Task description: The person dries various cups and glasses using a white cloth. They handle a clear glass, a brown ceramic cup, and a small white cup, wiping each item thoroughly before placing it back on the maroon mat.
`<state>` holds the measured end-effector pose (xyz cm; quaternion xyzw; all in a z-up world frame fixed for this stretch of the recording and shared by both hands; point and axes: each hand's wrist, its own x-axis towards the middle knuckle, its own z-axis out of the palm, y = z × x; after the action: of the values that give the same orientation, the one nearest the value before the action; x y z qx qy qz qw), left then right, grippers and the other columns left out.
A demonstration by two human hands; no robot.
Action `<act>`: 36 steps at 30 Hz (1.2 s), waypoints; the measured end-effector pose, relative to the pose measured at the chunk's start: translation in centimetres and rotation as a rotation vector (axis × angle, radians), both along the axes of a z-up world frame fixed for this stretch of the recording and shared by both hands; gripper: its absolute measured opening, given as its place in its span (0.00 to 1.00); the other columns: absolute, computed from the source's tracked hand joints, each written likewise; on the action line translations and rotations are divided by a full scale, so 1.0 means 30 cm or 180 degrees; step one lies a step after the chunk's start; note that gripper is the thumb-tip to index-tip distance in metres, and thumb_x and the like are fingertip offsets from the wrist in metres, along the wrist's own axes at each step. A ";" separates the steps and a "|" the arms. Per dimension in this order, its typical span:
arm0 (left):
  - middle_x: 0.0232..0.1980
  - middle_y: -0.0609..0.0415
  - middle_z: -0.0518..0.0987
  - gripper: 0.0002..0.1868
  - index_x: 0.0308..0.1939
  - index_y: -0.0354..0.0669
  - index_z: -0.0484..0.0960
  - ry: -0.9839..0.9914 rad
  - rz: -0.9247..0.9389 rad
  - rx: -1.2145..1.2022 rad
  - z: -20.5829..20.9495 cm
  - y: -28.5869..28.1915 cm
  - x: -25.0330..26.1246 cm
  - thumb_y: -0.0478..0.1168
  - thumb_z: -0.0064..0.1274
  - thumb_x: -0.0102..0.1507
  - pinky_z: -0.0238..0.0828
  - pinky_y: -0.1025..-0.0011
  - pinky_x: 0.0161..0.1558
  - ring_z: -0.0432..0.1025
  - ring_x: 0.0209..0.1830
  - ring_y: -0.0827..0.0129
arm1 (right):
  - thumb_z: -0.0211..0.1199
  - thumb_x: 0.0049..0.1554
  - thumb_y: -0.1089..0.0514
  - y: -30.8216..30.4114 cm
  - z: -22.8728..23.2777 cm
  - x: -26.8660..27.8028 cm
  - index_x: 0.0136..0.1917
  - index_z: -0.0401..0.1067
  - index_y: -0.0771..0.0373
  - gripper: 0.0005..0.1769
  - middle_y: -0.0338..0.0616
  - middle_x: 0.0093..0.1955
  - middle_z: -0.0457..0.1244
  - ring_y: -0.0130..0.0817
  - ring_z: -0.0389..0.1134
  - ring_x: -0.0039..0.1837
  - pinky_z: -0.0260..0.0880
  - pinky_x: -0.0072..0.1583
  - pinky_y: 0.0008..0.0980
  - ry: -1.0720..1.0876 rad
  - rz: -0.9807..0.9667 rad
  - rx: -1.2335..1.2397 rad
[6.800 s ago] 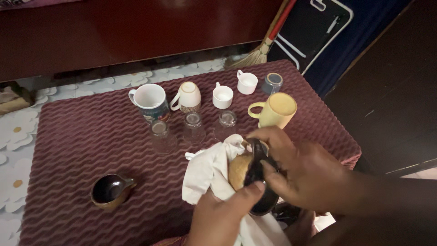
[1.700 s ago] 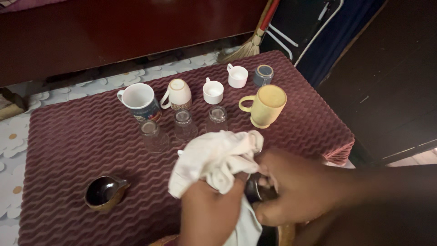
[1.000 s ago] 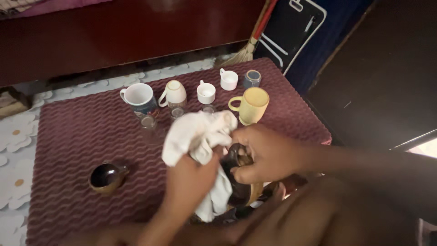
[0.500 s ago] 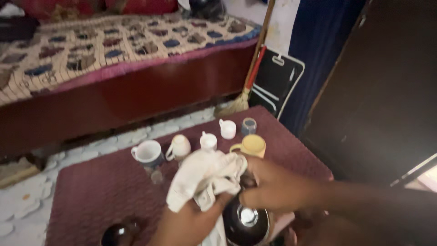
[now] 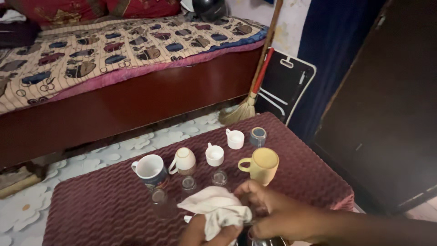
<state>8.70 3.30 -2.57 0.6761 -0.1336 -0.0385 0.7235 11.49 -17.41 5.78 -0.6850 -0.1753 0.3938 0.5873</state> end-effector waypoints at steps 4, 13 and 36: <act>0.53 0.50 0.81 0.17 0.55 0.34 0.81 0.0364 0.0443 -0.0451 -0.080 0.088 -0.016 0.33 0.59 0.62 0.70 0.68 0.59 0.76 0.55 0.67 | 0.62 0.50 0.65 -0.036 -0.016 0.018 0.73 0.59 0.56 0.38 0.40 0.55 0.66 0.22 0.65 0.49 0.67 0.46 0.18 0.0258 0.0210 -0.0223; 0.55 0.51 0.81 0.18 0.56 0.31 0.82 0.0507 0.0504 -0.0442 -0.123 0.191 -0.010 0.35 0.57 0.63 0.68 0.68 0.61 0.74 0.57 0.68 | 0.52 0.54 0.63 -0.043 -0.002 0.009 0.73 0.59 0.53 0.33 0.37 0.46 0.65 0.19 0.66 0.36 0.69 0.35 0.20 0.0834 -0.0067 0.0024; 0.59 0.49 0.80 0.20 0.59 0.31 0.80 0.0885 0.2090 0.0666 -0.224 0.101 0.114 0.37 0.53 0.65 0.64 0.68 0.64 0.72 0.62 0.66 | 0.57 0.54 0.64 -0.036 -0.086 0.011 0.70 0.62 0.62 0.29 0.37 0.55 0.66 0.21 0.68 0.56 0.69 0.57 0.21 0.0436 0.0186 0.0298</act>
<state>12.13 6.33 -9.29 0.7416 0.1946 0.0908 0.6355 11.82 -18.48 3.21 -0.6229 -0.1728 0.4481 0.6176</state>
